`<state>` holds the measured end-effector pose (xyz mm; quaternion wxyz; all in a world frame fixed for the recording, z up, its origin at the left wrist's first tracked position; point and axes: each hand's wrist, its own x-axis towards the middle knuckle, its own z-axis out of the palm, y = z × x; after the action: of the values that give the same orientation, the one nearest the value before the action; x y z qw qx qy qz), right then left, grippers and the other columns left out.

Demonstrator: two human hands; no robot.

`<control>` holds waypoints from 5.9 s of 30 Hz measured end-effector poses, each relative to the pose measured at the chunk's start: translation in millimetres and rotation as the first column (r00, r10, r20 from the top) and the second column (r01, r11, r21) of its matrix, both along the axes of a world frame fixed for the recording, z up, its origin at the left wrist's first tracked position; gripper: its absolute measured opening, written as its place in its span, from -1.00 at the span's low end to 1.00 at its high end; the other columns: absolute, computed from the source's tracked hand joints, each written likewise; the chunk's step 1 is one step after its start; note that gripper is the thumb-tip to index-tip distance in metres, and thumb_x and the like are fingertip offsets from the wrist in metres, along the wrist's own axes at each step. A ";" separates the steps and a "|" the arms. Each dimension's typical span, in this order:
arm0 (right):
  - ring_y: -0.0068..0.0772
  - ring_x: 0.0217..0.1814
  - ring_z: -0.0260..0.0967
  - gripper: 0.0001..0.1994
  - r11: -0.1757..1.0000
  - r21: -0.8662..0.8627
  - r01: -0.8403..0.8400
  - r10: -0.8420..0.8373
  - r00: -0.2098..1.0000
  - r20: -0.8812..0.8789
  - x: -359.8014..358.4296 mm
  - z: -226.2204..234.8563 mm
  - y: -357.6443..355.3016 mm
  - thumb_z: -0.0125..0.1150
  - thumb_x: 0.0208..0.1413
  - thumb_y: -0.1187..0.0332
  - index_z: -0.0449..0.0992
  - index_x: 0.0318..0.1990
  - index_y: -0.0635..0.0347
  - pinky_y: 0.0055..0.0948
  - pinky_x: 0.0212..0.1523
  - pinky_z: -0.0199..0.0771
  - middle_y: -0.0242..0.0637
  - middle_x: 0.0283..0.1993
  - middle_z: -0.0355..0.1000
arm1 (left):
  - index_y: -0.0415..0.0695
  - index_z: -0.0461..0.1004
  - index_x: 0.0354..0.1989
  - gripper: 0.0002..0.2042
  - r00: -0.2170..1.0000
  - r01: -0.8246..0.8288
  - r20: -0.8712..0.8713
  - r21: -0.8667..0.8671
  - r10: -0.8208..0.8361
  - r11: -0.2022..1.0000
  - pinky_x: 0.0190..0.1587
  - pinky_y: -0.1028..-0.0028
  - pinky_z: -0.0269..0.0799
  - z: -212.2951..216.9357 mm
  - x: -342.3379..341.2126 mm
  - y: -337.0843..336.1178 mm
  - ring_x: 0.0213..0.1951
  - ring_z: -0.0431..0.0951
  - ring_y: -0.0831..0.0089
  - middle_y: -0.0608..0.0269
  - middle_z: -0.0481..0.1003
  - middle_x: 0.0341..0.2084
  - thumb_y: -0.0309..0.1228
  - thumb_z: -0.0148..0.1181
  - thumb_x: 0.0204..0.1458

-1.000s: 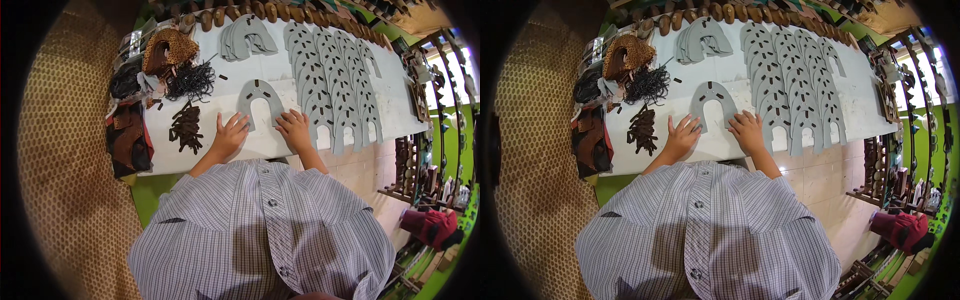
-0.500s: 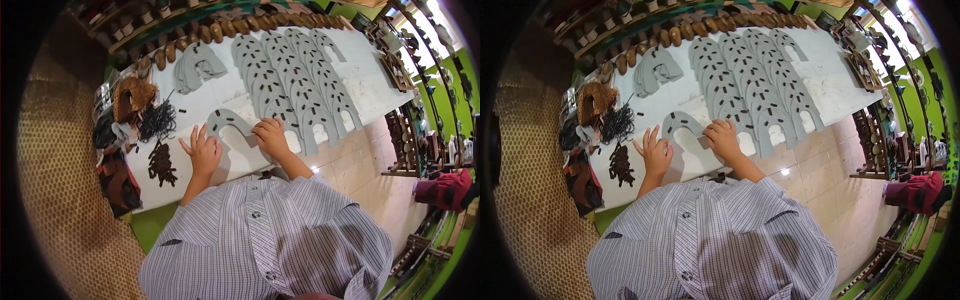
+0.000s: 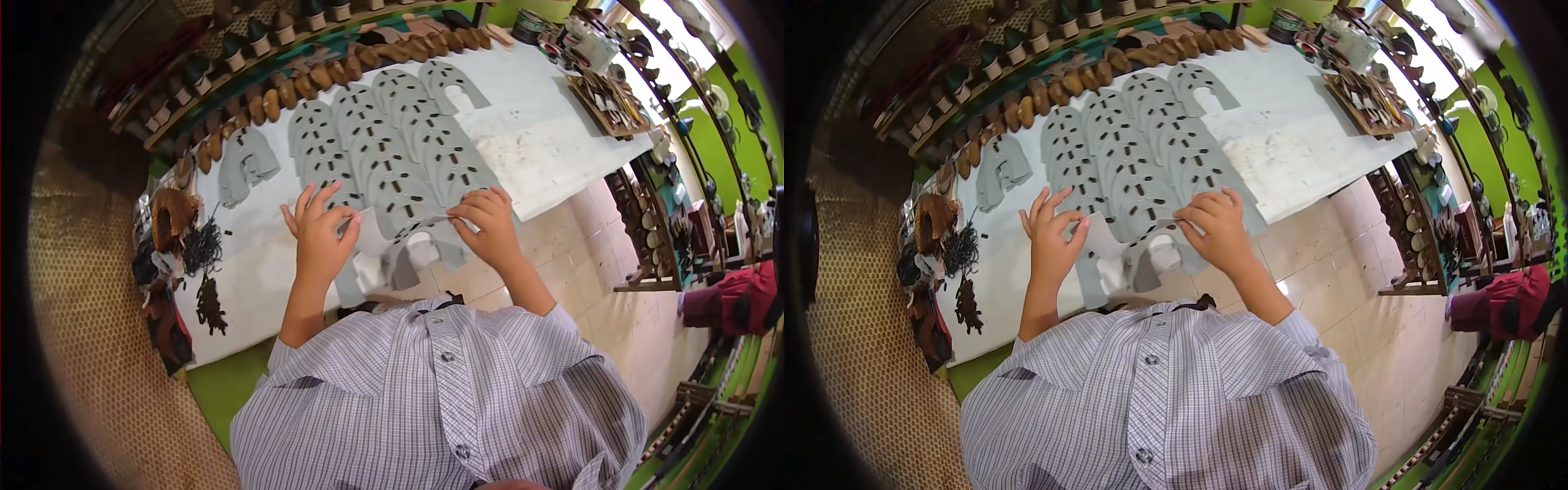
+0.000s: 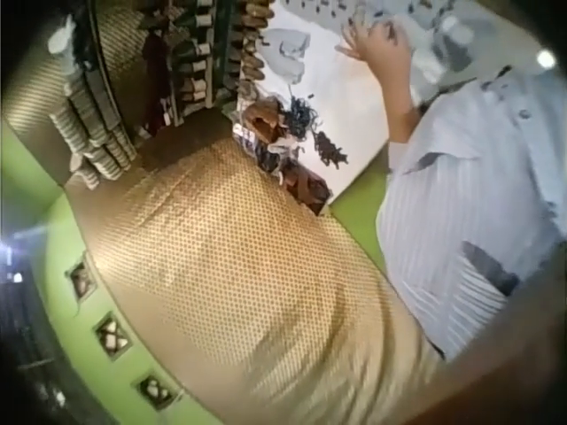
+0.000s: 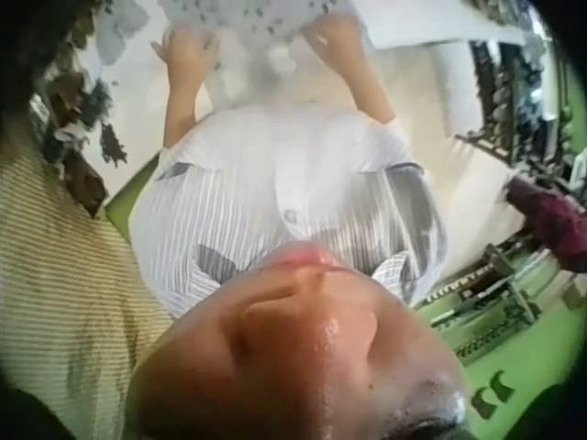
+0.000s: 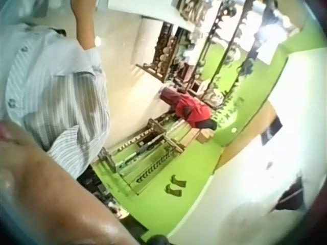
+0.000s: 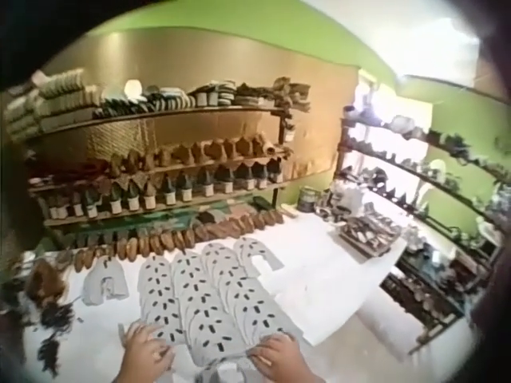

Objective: Place small black components into pre-cut holes on a shoe upper material.

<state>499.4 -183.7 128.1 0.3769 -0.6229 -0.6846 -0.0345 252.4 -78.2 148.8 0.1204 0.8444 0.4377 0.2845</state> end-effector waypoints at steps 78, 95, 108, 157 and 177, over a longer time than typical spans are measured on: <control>-0.08 -0.03 0.31 -0.70 0.934 -0.344 -0.097 0.074 0.994 -0.081 76.3 -118.3 129.8 0.11 -0.04 0.37 0.44 -0.10 0.15 -0.28 -0.02 0.31 -0.11 -0.08 0.37 | 0.12 0.43 -0.06 -0.62 0.823 -0.569 -0.172 -0.225 0.542 0.791 0.16 -0.27 -0.44 -124.6 -75.9 -19.6 0.26 -0.07 0.05 0.07 0.03 0.23 -0.17 0.18 -0.12; -0.14 -0.11 0.38 -0.73 0.854 -0.445 -0.270 0.291 0.957 -0.022 -215.0 -109.8 278.3 0.05 -0.03 0.25 0.53 -0.17 0.05 -0.27 -0.07 0.36 -0.17 -0.15 0.45 | 0.13 0.51 -0.21 -0.77 0.822 -0.523 -0.281 -0.028 0.495 0.852 0.17 -0.25 -0.32 -134.3 -232.9 175.6 0.20 0.12 0.21 0.26 0.26 0.10 -0.17 0.12 -0.05; -0.24 -0.20 0.39 -0.79 0.940 -0.342 0.003 0.139 0.910 0.391 -266.0 -103.9 347.0 0.15 -0.06 0.23 0.52 -0.23 -0.06 -0.22 -0.19 0.37 -0.32 -0.30 0.45 | 0.11 0.55 -0.40 -0.85 0.900 -0.229 -0.336 0.178 0.278 0.957 0.17 -0.29 -0.37 -141.4 -248.8 260.3 0.21 0.11 0.23 0.31 0.29 0.07 -0.34 0.25 -0.22; -0.11 0.39 -0.19 -0.36 0.830 -0.461 -0.313 0.455 0.858 0.238 -309.7 -155.3 145.4 -0.11 0.10 -0.02 0.07 0.24 0.19 0.02 0.30 -0.23 -0.11 0.34 -0.06 | -0.14 0.06 0.23 -0.34 0.948 -0.217 -0.262 -0.120 0.180 0.969 0.27 0.03 -0.28 -180.8 -253.2 46.1 0.30 -0.08 0.20 0.09 0.02 0.25 -0.05 0.00 0.00; -0.15 0.41 -0.20 -0.28 0.860 -0.472 -0.192 0.345 0.901 0.263 -311.0 -155.4 82.1 -0.10 0.07 -0.09 -0.01 0.27 0.21 0.06 0.30 -0.32 -0.15 0.35 -0.09 | -0.12 0.08 0.23 -0.37 0.902 -0.297 -0.369 -0.152 0.224 0.943 0.26 0.01 -0.28 -172.0 -257.9 -19.9 0.30 -0.07 0.19 0.14 0.02 0.25 -0.08 -0.01 0.01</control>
<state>188.3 -101.6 -27.3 0.1058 -0.5726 -0.8103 0.0662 -5.5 -98.0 -23.3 0.0885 0.7976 0.5884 0.0984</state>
